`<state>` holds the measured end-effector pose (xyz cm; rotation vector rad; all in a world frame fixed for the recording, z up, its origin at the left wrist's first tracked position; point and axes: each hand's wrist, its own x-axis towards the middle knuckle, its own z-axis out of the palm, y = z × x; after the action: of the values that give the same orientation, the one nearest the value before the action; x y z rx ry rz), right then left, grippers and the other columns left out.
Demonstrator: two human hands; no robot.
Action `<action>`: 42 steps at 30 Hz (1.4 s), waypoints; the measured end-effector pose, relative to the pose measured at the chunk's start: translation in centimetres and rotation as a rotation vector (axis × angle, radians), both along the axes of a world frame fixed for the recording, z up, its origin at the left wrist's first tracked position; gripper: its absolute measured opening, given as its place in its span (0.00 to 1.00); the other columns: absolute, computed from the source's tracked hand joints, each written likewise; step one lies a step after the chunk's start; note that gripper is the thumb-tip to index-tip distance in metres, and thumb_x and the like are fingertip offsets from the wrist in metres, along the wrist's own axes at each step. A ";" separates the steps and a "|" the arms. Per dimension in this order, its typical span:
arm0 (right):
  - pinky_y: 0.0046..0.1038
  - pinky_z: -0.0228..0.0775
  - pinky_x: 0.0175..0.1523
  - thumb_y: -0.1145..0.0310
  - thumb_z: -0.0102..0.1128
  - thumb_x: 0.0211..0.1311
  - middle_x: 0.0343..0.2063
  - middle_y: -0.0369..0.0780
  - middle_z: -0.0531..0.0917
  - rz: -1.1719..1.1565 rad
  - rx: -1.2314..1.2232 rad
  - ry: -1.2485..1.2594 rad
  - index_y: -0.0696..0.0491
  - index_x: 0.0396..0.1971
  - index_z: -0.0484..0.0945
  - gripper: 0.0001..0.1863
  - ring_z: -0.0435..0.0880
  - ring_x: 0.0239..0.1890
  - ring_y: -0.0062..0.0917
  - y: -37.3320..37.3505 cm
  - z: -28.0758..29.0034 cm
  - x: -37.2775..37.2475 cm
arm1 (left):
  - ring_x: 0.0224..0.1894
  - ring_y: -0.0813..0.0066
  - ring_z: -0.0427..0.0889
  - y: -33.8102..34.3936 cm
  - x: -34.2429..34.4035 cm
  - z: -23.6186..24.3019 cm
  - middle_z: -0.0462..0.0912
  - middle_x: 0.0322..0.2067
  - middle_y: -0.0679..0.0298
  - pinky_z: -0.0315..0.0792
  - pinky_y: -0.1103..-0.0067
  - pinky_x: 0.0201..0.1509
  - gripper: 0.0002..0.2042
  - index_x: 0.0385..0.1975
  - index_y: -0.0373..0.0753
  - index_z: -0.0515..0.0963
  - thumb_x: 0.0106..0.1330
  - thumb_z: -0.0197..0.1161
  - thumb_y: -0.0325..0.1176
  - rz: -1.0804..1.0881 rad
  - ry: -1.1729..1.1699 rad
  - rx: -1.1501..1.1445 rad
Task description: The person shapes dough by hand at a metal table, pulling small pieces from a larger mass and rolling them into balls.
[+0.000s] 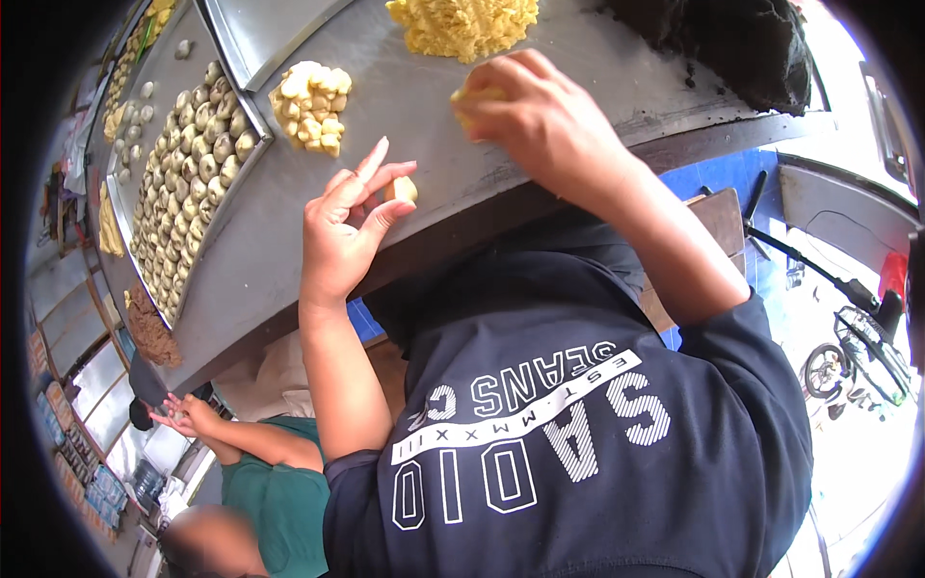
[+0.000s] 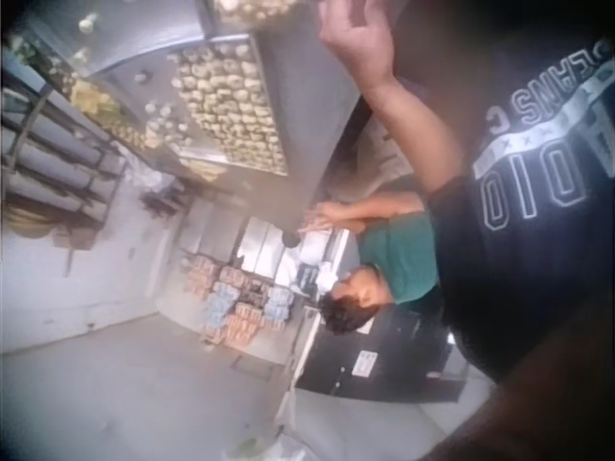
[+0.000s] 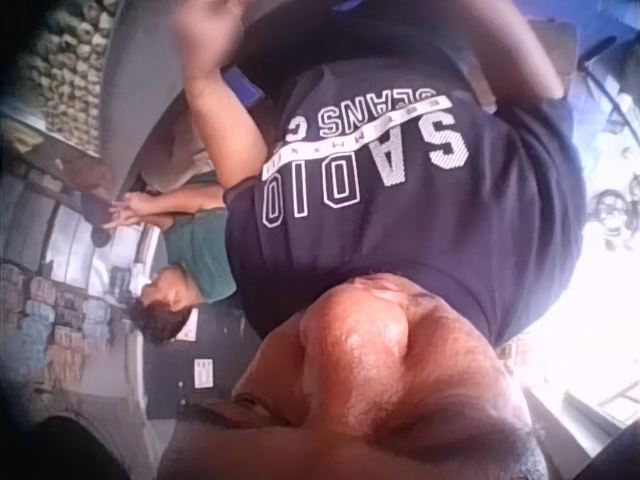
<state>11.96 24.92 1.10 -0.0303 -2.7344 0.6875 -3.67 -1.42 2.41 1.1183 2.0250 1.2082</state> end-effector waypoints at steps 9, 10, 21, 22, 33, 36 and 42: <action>0.42 0.83 0.71 0.66 0.76 0.71 0.63 0.43 0.87 -0.119 -0.051 0.206 0.50 0.65 0.87 0.23 0.86 0.69 0.45 1.6 0.5 2.3 | 0.46 0.69 0.93 -1.5 2.5 -2.8 0.99 0.53 0.64 0.83 0.72 0.60 0.25 0.73 0.34 0.84 0.77 0.76 0.24 0.137 0.238 0.119; 0.42 0.83 0.71 0.66 0.76 0.71 0.63 0.43 0.87 -0.122 -0.054 0.204 0.50 0.65 0.87 0.23 0.86 0.69 0.45 1.3 0.2 2.1 | 0.49 0.63 0.94 -1.1 2.8 -2.2 0.99 0.54 0.64 0.83 0.67 0.66 0.24 0.73 0.34 0.84 0.78 0.75 0.26 0.109 0.491 0.079; 0.39 0.85 0.66 0.68 0.69 0.70 0.61 0.39 0.90 -0.164 0.117 0.096 0.50 0.57 0.92 0.18 0.88 0.65 0.38 2.8 -0.8 3.1 | 0.65 0.47 0.92 -2.2 2.6 -1.9 0.79 0.77 0.43 0.83 0.60 0.76 0.16 0.62 0.31 0.87 0.77 0.75 0.21 0.131 0.193 0.208; 0.38 0.85 0.66 0.68 0.69 0.67 0.62 0.38 0.89 -0.019 0.130 0.090 0.47 0.57 0.93 0.19 0.87 0.67 0.38 3.0 -0.6 2.8 | 0.66 0.48 0.92 -2.7 1.6 -2.2 0.82 0.74 0.45 0.86 0.62 0.73 0.15 0.59 0.33 0.88 0.75 0.76 0.21 0.006 0.420 0.163; 0.41 0.84 0.68 0.65 0.72 0.65 0.60 0.37 0.87 -0.046 0.226 0.187 0.44 0.51 0.93 0.15 0.86 0.65 0.39 1.0 0.4 0.8 | 0.47 0.57 0.91 -0.1 0.6 -0.3 0.87 0.52 0.54 0.85 0.65 0.54 0.08 0.45 0.33 0.84 0.78 0.77 0.30 0.077 0.235 0.003; 0.40 0.87 0.63 0.70 0.71 0.61 0.59 0.36 0.87 0.009 0.237 0.225 0.47 0.49 0.92 0.16 0.88 0.62 0.39 1.6 1.1 0.5 | 0.49 0.54 0.93 -1.4 3.4 -2.1 0.92 0.53 0.55 0.87 0.64 0.54 0.05 0.45 0.34 0.88 0.77 0.77 0.28 0.284 0.716 0.129; 0.38 0.90 0.57 0.75 0.70 0.59 0.53 0.35 0.87 -0.073 0.245 -0.035 0.50 0.46 0.89 0.15 0.90 0.54 0.35 -0.5 0.2 -0.7 | 0.52 0.59 0.92 0.0 4.6 -1.5 0.89 0.57 0.54 0.86 0.66 0.58 0.07 0.42 0.33 0.86 0.80 0.76 0.31 0.222 0.873 -0.060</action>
<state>11.28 24.38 1.29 -0.0865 -2.8146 0.3323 0.89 -1.41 0.91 1.6041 2.8578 0.7948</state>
